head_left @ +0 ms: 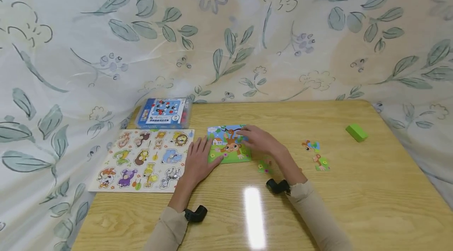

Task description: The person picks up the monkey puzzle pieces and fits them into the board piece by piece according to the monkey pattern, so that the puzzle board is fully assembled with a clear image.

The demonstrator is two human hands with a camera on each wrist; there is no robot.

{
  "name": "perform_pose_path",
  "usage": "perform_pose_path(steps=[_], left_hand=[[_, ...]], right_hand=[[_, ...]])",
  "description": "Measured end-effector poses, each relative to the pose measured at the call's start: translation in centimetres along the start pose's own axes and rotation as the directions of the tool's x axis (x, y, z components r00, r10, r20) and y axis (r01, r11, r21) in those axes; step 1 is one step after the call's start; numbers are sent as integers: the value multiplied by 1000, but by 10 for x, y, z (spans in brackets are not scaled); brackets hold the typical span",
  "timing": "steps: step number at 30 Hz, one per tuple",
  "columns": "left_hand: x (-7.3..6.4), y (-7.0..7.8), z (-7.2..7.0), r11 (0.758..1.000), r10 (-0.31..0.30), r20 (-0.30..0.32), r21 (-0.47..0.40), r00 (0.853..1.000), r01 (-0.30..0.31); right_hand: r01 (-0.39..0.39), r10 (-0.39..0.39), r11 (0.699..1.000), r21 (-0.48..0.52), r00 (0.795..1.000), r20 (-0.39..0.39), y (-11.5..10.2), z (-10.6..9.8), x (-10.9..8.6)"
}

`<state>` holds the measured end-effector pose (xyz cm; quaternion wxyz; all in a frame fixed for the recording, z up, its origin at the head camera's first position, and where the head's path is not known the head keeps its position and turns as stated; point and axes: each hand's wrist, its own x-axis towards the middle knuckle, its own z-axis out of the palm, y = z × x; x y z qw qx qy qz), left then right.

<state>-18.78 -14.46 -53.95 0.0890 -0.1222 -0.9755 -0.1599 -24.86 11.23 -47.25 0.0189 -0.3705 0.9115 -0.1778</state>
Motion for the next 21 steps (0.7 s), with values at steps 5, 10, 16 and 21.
perform_pose_path(steps=[5, 10, 16, 21], left_hand=[[2, 2, 0, 1000, -7, -11, -11, 1000, 7], [2, 6, -1, 1000, -7, -8, -14, 1000, 6], [3, 7, -3, 1000, -13, 1, -5, 1000, 13], [2, 5, -4, 1000, -22, 28, 1, 999, 22]], right_hand=[[-81, 86, 992, 94, 994, -60, 33, -22, -40], [-139, 144, 986, 95, 989, -42, 65, -40, -90], [-278, 281, 956, 93, 959, -28, 100, -59, -149], [-323, 325, 938, 128, 946, 9, 112, -58, -174]])
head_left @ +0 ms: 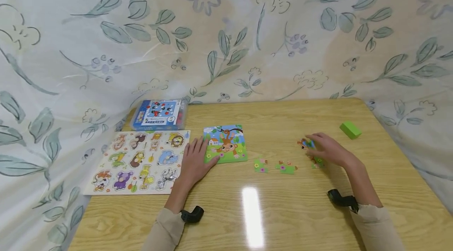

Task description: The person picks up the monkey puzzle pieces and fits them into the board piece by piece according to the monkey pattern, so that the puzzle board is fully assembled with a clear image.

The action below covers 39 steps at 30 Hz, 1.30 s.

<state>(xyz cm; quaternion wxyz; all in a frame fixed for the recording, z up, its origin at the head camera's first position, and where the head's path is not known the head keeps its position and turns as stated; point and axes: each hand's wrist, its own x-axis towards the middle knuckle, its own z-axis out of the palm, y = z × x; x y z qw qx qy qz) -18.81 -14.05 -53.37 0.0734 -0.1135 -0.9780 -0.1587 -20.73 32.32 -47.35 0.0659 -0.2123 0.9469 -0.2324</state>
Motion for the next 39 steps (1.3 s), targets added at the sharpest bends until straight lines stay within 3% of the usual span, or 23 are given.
perform_pose_path(steps=[6, 19, 35, 39], left_hand=[[0, -4, 0, 1000, -13, 0, -4, 1000, 13], [-3, -1, 5, 1000, -3, 1, -11, 1000, 3], [-2, 0, 2, 1000, 26, -54, -15, 998, -27], [-2, 0, 1, 1000, 26, -56, -14, 998, -26]], right_hand=[[27, -26, 999, 41, 1000, -11, 4, 5, 3], [109, -122, 987, -120, 987, -104, 10, 12, 4], [49, -73, 976, -213, 991, -110, 4, 13, 9], [-4, -16, 981, -196, 995, -101, 2, 15, 10]])
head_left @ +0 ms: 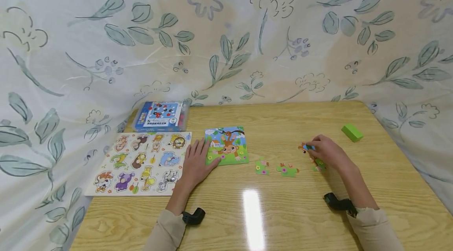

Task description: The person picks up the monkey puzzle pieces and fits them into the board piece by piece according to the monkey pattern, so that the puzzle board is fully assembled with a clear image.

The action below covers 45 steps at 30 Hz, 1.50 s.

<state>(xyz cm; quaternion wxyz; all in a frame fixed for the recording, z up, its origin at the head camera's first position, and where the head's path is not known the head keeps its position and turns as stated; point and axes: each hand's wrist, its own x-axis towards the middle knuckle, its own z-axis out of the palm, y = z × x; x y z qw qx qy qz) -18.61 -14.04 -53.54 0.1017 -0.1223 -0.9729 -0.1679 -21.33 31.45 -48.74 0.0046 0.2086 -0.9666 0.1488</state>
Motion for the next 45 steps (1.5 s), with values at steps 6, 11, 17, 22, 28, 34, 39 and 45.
perform_pose_path(steps=[6, 11, 17, 22, 28, 34, 39, 45], left_hand=[[-1, 0, 1, 1000, 2, -9, 4, 1000, -2], [0, -1, 2, 1000, 2, -6, 2, 1000, -2], [0, -1, 2, 1000, 1, -7, 6, 1000, -1], [0, 0, 2, 1000, 3, -9, 5, 1000, -3], [0, 1, 2, 1000, -3, 2, 1, 1000, 3], [0, 1, 1, 1000, -10, 11, 6, 1000, 10], [1, 2, -1, 1000, -11, 1, 6, 1000, 11], [0, 3, -2, 1000, -11, -4, 5, 1000, 11]], right_hand=[[-71, 71, 994, 80, 997, 12, -2, 1, -2], [-66, 66, 993, 96, 998, 8, -2, 1, -2], [-53, 53, 992, 115, 999, 4, -1, 2, -1], [-16, 18, 994, 111, 1000, -12, 0, 4, -1], [33, -32, 999, 20, 998, -58, 3, 7, -1], [63, -67, 997, -46, 994, -82, 5, 5, -1], [49, -52, 998, -38, 997, -65, 4, 3, -1], [-18, 23, 998, 65, 997, -72, 3, 1, -1]])
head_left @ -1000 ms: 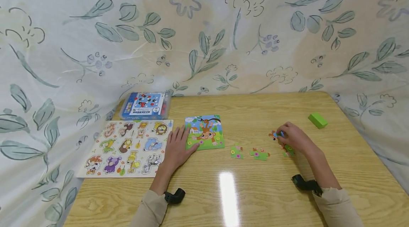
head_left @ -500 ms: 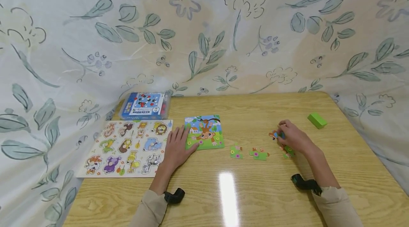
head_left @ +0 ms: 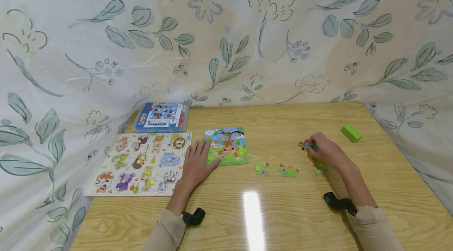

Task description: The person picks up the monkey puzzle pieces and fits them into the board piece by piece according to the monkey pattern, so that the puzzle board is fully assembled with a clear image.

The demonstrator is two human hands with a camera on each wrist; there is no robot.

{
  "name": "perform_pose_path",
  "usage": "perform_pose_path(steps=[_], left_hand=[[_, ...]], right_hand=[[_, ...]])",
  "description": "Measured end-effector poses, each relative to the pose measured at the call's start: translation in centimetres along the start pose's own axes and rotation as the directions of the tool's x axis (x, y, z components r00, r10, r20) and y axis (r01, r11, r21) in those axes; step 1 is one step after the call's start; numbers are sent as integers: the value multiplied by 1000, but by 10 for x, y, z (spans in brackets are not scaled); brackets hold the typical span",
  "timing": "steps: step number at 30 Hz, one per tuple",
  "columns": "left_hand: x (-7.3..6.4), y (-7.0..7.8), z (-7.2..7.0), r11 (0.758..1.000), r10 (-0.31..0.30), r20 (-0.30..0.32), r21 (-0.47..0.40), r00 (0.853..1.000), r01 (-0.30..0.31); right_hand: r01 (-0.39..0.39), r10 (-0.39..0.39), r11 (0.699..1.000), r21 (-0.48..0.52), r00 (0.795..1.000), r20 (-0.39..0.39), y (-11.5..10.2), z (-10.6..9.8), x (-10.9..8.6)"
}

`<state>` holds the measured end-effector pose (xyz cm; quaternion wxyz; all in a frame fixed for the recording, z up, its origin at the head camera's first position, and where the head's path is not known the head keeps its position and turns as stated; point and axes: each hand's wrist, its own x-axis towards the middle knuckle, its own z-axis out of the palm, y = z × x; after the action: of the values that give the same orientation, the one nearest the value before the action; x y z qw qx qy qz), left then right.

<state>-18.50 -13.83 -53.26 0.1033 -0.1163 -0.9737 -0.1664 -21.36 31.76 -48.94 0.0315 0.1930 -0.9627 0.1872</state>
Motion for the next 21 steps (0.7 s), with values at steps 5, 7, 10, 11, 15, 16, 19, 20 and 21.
perform_pose_path(steps=[5, 7, 10, 11, 15, 16, 19, 20, 21], left_hand=[[0, -1, 0, 1000, 1, 8, 3, 1000, -1], [0, -1, 1, 1000, -1, 11, 1, 1000, 1], [0, -1, 2, 1000, 0, 6, 6, 1000, 0], [0, -1, 2, 1000, 1, 3, 9, 1000, -1], [1, -1, 3, 1000, 7, -7, 18, 1000, -6], [1, -1, 3, 1000, 9, -10, 19, 1000, -8], [0, -2, 4, 1000, 14, -19, 18, 1000, -14], [0, -2, 4, 1000, 17, -21, 20, 1000, -17], [0, -2, 4, 1000, 19, -22, 21, 1000, -18]], right_hand=[[7, -6, 999, 52, 1000, -16, 0, -1, 3], [12, -11, 997, 73, 1000, -13, 0, -1, 4], [16, -14, 993, 113, 1000, -20, 0, -2, 4], [20, -17, 992, 128, 1000, -26, 0, -2, 4], [48, -36, 988, 148, 996, -83, 0, -4, 4], [59, -44, 987, 148, 994, -100, -1, -4, 4], [85, -62, 986, 144, 986, -153, -2, -5, 4], [86, -62, 985, 149, 985, -164, -2, -5, 4], [88, -61, 984, 153, 983, -175, -3, -6, 4]])
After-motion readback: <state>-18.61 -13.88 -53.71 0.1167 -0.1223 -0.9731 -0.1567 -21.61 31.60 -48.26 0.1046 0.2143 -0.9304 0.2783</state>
